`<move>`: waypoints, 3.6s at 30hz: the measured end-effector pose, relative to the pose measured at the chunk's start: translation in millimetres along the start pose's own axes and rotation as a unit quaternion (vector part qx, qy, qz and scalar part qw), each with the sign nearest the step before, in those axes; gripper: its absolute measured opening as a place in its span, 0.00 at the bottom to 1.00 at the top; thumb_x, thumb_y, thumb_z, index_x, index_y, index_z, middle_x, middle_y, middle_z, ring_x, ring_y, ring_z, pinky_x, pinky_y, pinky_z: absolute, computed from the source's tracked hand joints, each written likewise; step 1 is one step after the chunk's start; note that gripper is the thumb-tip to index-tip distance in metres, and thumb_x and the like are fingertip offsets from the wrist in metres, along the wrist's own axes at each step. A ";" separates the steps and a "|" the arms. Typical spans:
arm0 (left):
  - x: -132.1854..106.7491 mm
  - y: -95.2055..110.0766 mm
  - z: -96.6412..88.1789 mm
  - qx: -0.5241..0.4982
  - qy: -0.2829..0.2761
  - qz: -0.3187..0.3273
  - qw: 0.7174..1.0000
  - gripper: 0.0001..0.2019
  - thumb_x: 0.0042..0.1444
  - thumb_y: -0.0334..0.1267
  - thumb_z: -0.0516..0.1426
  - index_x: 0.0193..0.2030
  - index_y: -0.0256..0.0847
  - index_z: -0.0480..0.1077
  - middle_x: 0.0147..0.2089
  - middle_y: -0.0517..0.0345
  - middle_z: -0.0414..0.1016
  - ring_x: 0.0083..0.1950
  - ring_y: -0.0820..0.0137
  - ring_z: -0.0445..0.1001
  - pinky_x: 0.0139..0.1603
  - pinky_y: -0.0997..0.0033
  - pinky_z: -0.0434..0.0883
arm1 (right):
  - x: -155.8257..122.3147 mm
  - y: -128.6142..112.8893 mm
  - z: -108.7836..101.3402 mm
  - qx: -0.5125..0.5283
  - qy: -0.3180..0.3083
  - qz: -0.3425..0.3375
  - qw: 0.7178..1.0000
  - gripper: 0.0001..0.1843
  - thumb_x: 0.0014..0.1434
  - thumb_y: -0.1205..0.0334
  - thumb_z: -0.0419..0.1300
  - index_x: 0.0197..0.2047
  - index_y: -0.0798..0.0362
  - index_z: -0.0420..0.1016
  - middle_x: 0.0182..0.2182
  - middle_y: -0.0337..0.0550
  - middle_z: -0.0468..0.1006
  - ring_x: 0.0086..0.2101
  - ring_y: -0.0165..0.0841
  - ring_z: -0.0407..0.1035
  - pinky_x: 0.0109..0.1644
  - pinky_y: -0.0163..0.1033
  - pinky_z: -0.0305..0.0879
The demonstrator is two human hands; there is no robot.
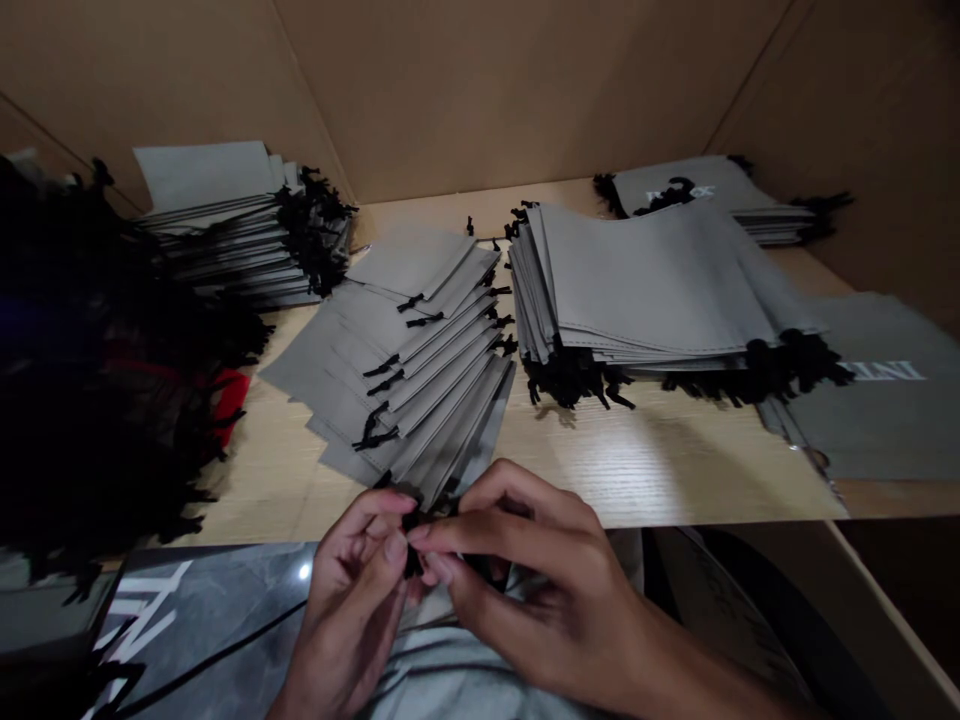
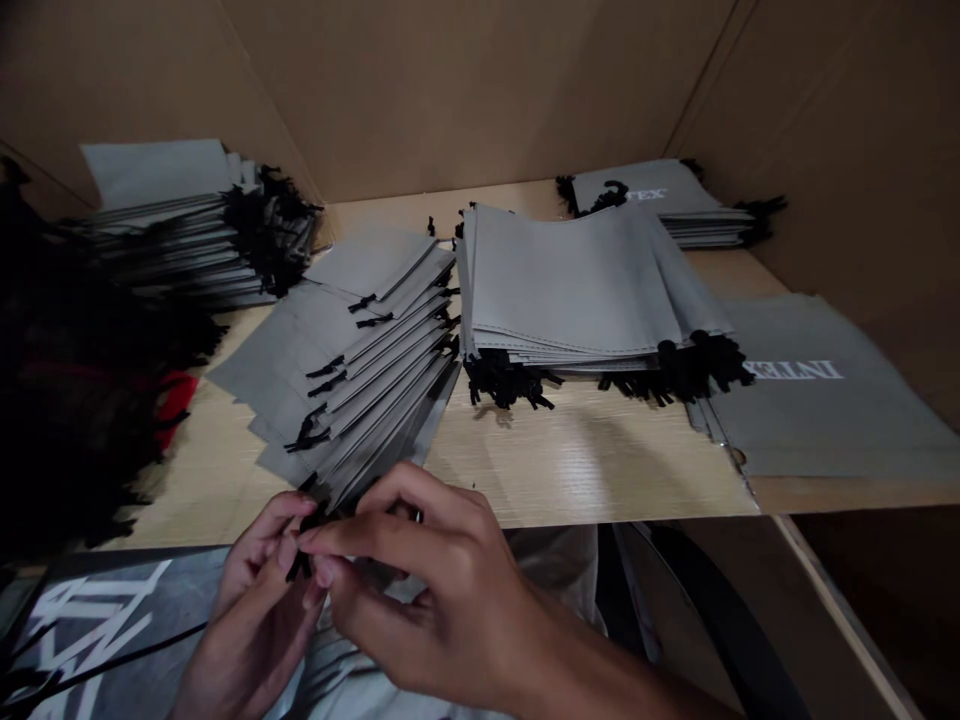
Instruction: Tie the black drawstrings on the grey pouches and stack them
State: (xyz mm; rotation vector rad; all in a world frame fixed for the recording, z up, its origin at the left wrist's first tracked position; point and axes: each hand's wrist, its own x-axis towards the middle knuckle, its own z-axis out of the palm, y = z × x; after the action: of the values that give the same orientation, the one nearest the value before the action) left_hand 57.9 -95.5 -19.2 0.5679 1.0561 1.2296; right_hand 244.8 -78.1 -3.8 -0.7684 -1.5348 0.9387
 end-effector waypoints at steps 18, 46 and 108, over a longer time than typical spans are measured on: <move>3.6 0.0 -2.6 0.057 0.006 0.048 0.997 0.11 0.52 0.44 0.79 0.40 0.47 0.88 0.28 0.59 0.84 0.29 0.73 0.81 0.33 0.80 0.79 | 0.7 1.2 -4.2 -0.038 0.005 -0.005 0.999 0.12 0.68 0.71 0.68 0.53 0.51 0.85 0.39 0.41 0.80 0.35 0.28 0.76 0.37 0.33 0.75; 6.2 1.9 -31.8 0.295 0.000 0.106 0.950 0.06 0.58 0.42 0.74 0.40 0.46 0.90 0.35 0.55 0.90 0.33 0.68 0.84 0.36 0.80 0.80 | -0.1 15.0 -11.7 -0.120 -0.067 -0.033 0.990 0.10 0.70 0.67 0.68 0.53 0.54 0.81 0.41 0.41 0.80 0.35 0.28 0.76 0.37 0.33 0.73; 1.8 24.9 -8.1 0.478 -0.109 0.234 0.839 0.07 0.62 0.30 0.63 0.41 0.47 0.79 0.33 0.63 0.80 0.29 0.73 0.78 0.31 0.81 0.77 | -3.9 28.4 -6.6 -0.277 -0.139 -0.117 0.943 0.09 0.67 0.66 0.55 0.49 0.52 0.70 0.38 0.39 0.76 0.31 0.33 0.73 0.30 0.40 0.67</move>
State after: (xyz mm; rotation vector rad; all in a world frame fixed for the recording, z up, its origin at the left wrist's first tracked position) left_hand 38.9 -88.1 -2.7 1.7871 1.3449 0.9268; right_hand 251.4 -67.0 -30.2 -0.8392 -2.1326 0.4446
